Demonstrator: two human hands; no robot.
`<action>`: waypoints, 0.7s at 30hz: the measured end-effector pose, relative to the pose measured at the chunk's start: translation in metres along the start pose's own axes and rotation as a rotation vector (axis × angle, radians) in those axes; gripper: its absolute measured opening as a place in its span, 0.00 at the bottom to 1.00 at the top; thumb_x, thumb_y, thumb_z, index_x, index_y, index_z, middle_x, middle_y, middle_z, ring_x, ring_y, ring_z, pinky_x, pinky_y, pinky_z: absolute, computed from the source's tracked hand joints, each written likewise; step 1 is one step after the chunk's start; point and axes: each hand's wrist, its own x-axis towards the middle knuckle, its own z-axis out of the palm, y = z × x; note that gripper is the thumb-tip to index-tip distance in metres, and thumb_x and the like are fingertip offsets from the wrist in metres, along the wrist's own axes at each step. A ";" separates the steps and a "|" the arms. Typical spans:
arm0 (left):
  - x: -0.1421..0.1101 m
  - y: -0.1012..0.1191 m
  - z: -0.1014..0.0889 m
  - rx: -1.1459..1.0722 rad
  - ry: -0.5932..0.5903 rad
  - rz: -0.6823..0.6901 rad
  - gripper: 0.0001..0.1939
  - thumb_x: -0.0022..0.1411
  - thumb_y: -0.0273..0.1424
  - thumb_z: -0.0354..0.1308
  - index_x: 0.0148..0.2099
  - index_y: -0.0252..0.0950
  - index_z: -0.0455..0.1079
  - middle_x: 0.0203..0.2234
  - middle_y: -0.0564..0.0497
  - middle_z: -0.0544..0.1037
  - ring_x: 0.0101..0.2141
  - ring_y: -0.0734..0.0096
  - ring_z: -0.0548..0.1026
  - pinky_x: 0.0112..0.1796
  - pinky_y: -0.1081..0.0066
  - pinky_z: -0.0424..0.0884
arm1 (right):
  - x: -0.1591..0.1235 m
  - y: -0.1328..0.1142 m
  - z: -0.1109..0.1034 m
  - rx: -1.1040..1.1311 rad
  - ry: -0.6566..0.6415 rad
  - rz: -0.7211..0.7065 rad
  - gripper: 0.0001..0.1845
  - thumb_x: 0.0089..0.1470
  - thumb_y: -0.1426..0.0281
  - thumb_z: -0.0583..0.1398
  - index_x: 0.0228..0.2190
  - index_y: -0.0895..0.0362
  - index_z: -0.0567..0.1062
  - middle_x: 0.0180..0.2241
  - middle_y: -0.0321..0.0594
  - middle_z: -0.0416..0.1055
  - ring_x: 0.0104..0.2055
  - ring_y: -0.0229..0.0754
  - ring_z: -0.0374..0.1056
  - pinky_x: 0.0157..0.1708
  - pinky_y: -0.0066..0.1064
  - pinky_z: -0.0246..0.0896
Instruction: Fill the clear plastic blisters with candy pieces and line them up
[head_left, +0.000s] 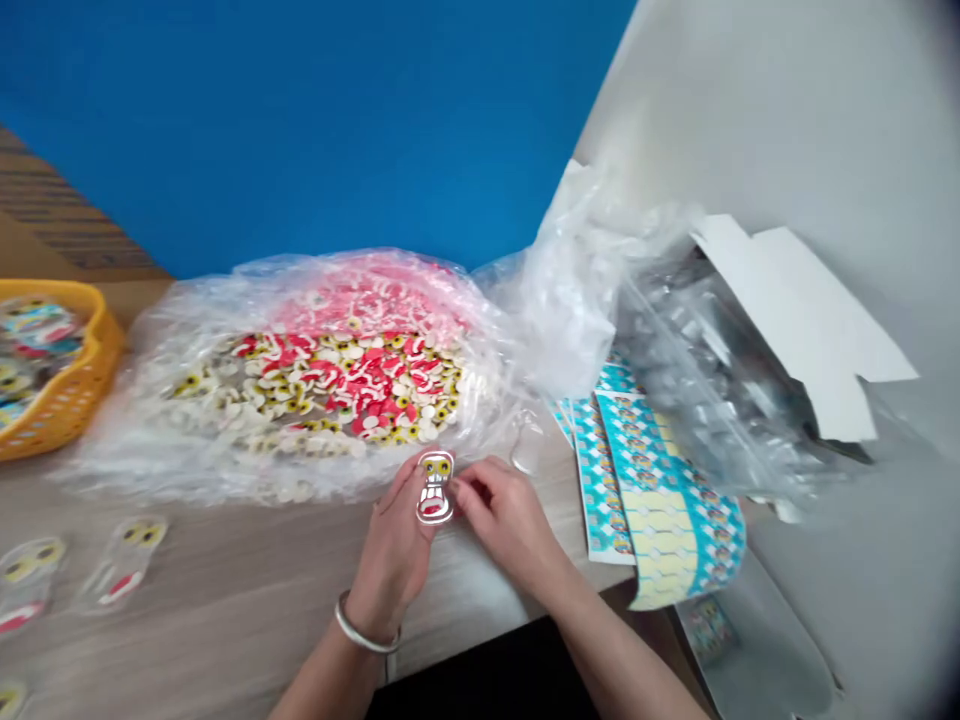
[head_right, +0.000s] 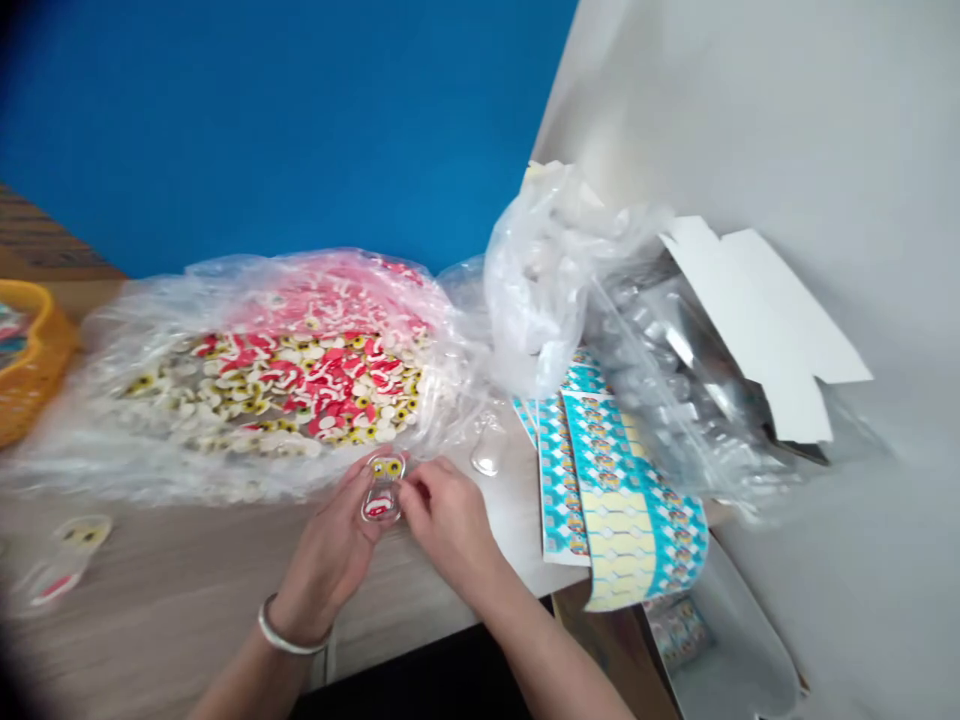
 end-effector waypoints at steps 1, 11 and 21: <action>-0.002 -0.002 0.003 -0.020 -0.011 -0.042 0.20 0.60 0.39 0.61 0.52 0.37 0.72 0.49 0.42 0.78 0.42 0.56 0.80 0.35 0.63 0.77 | -0.004 0.010 -0.004 -0.063 0.087 0.056 0.10 0.65 0.66 0.56 0.33 0.55 0.73 0.32 0.38 0.72 0.34 0.40 0.68 0.35 0.29 0.59; -0.014 -0.024 0.030 0.041 -0.039 -0.144 0.23 0.58 0.39 0.65 0.53 0.35 0.70 0.49 0.40 0.78 0.40 0.58 0.81 0.39 0.62 0.77 | -0.013 0.081 -0.015 -0.355 0.213 0.112 0.06 0.62 0.71 0.58 0.32 0.55 0.73 0.35 0.42 0.70 0.39 0.46 0.68 0.37 0.34 0.60; -0.010 -0.038 0.048 -0.008 -0.133 -0.219 0.31 0.47 0.35 0.74 0.52 0.39 0.67 0.43 0.48 0.78 0.37 0.68 0.78 0.39 0.67 0.74 | -0.057 0.077 -0.019 0.324 0.210 -0.120 0.05 0.62 0.72 0.57 0.36 0.53 0.75 0.39 0.41 0.71 0.42 0.42 0.69 0.40 0.32 0.65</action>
